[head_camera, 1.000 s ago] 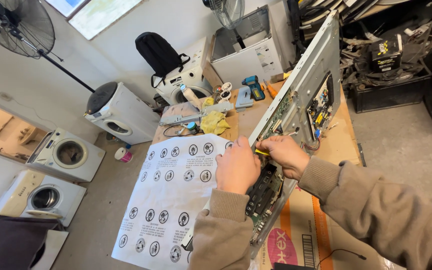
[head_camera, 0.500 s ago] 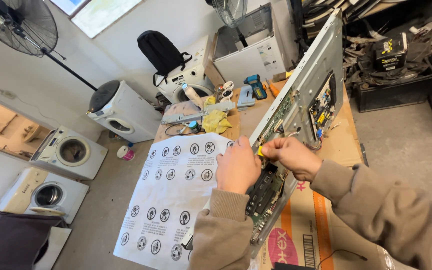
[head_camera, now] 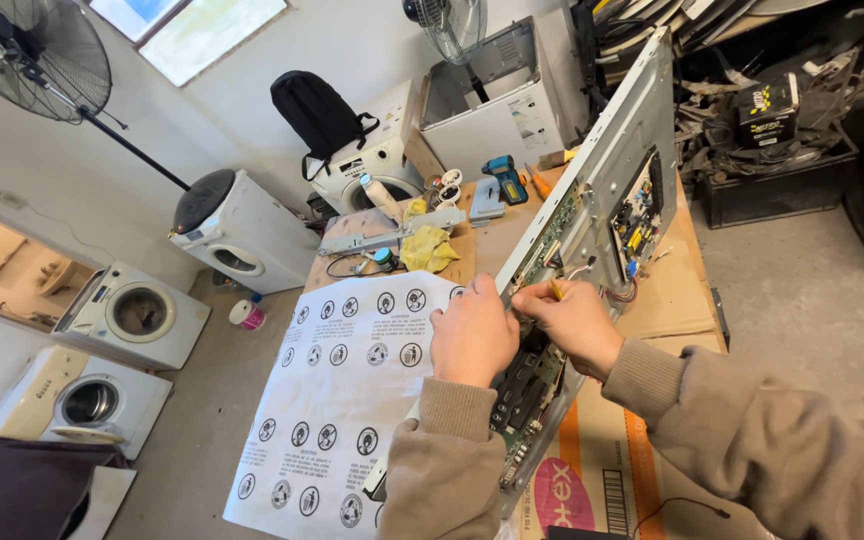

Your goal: The person works on the back of a television placed on a workbench, handling the main circuit board and using a small yellow tool to work along the board edge. They then lift and flip the television over and align its white frame bezel onto the screen.

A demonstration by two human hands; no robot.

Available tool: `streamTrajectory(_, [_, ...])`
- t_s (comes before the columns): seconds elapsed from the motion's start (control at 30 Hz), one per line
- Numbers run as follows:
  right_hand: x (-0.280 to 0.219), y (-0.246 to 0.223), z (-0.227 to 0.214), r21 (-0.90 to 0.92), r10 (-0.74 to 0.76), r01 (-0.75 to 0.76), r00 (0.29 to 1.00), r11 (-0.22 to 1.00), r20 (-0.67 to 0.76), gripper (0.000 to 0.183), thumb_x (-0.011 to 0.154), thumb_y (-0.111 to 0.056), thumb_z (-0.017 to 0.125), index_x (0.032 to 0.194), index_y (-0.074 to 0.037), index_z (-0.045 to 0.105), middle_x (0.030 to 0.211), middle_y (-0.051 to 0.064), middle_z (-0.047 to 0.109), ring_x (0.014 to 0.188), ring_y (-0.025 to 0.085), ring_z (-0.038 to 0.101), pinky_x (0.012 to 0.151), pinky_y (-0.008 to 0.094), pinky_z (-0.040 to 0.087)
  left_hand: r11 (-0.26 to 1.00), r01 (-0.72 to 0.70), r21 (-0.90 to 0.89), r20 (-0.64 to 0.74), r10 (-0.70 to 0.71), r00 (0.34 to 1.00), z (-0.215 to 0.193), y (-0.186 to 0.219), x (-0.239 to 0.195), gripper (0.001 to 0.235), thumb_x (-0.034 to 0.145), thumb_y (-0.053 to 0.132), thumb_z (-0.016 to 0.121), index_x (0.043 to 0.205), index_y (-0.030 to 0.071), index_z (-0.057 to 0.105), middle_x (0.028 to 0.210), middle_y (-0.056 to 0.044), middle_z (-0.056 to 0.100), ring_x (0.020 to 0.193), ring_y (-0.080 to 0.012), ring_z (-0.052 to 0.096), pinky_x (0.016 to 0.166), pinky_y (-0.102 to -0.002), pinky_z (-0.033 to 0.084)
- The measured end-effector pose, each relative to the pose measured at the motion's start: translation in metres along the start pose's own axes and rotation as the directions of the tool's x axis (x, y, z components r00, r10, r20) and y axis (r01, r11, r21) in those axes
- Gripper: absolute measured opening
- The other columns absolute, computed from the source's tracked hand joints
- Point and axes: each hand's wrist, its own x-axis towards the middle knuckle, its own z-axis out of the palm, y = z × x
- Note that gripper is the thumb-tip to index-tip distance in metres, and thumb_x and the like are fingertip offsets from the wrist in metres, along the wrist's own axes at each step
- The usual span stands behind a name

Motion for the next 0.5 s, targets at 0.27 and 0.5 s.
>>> streamTrajectory(0.27, [0.005, 0.002, 0.014, 0.223, 0.164, -0.139, 0.981, 0.965, -0.098, 0.015, 0.088, -0.009, 0.076, 0.091, 0.006, 0.076, 0.084, 0.010, 0.076, 0.070, 0.015, 0.067, 0.065, 0.030, 0.054, 1.000, 0.013, -0.010, 0.003, -0.013, 1.000, -0.001, 0.001, -0.001, 0.031, 0.089, 0.025, 0.065, 0.110, 0.005, 0.054, 0.109, -0.014, 0.070, 0.100, -0.0378, 0.069, 0.088, -0.062, 0.046])
streamTrajectory(0.5, [0.013, 0.009, 0.018, 0.305, 0.224, -0.185, 0.970, 0.934, -0.096, 0.013, 0.090, -0.006, 0.070, 0.091, 0.005, 0.077, 0.084, 0.010, 0.076, 0.068, 0.014, 0.067, 0.064, 0.030, 0.053, 1.000, 0.013, -0.010, 0.013, -0.013, 1.000, -0.001, 0.001, 0.000, 0.033, 0.089, 0.027, 0.065, 0.111, 0.004, 0.054, 0.107, -0.014, 0.070, 0.102, -0.0373, 0.068, 0.088, -0.061, 0.046])
